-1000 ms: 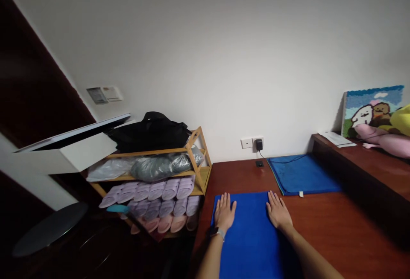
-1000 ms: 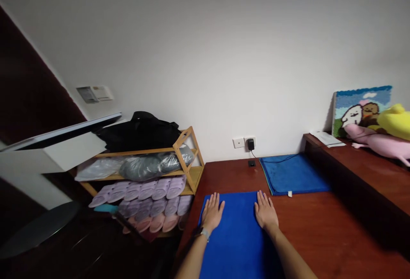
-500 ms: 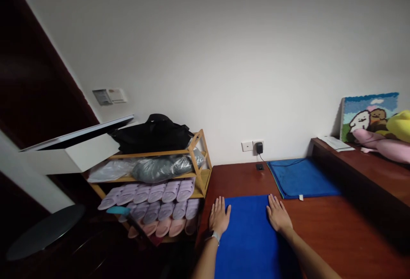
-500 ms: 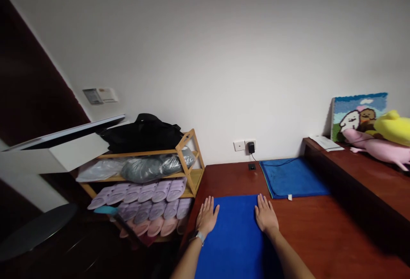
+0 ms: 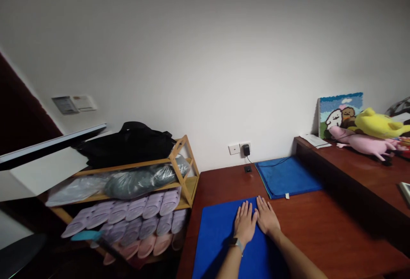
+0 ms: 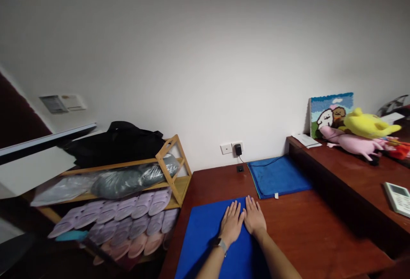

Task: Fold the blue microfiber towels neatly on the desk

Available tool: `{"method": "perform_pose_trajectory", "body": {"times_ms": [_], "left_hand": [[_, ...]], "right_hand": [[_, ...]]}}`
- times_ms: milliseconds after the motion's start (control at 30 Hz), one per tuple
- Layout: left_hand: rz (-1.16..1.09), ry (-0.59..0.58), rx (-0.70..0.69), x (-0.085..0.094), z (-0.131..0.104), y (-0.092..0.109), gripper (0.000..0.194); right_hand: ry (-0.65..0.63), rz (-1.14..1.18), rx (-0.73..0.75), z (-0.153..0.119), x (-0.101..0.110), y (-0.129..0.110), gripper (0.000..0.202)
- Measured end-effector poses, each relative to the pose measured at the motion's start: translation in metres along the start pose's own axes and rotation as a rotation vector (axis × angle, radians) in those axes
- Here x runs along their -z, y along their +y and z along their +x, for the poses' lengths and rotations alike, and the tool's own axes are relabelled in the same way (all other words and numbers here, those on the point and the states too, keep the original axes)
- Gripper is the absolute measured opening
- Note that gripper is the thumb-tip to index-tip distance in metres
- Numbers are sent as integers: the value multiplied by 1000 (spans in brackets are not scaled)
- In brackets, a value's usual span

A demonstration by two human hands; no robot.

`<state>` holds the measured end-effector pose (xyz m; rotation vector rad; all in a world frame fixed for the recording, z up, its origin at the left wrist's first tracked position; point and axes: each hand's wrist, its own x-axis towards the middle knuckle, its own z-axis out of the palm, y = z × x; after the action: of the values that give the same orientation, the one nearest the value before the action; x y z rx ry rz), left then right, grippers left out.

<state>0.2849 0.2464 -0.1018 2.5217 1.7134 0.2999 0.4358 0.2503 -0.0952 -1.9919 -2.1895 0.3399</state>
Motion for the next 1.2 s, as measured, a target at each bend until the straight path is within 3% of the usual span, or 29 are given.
{"method": "perform_pose_trajectory", "body": {"times_ms": [67,133,367,467,667,967,1200], "left_hand": [[-9,-10,-3,-2,0,4,66],[-1,-10,11,3,-9,-9,66],[141,29,263,23,-87,-115,62],[158,64,294,24,-114,-136,63],[150,36,323,34,-120,-126,67],[166,69,321,31,-116,-127,66],[168,41,314,36,-115,-124,66]], "right_hand": [[5,9,7,1,-1,1,68],[17,29,-5,1,-2,1,68],[42,44,-26,2,-8,2,69],[47,32,-26,3,-11,3,68],[1,8,-34,0,-1,-2,69],[59,20,-14,-66,-26,-3,70],[44,49,-61,-75,-15,-8,72]]}}
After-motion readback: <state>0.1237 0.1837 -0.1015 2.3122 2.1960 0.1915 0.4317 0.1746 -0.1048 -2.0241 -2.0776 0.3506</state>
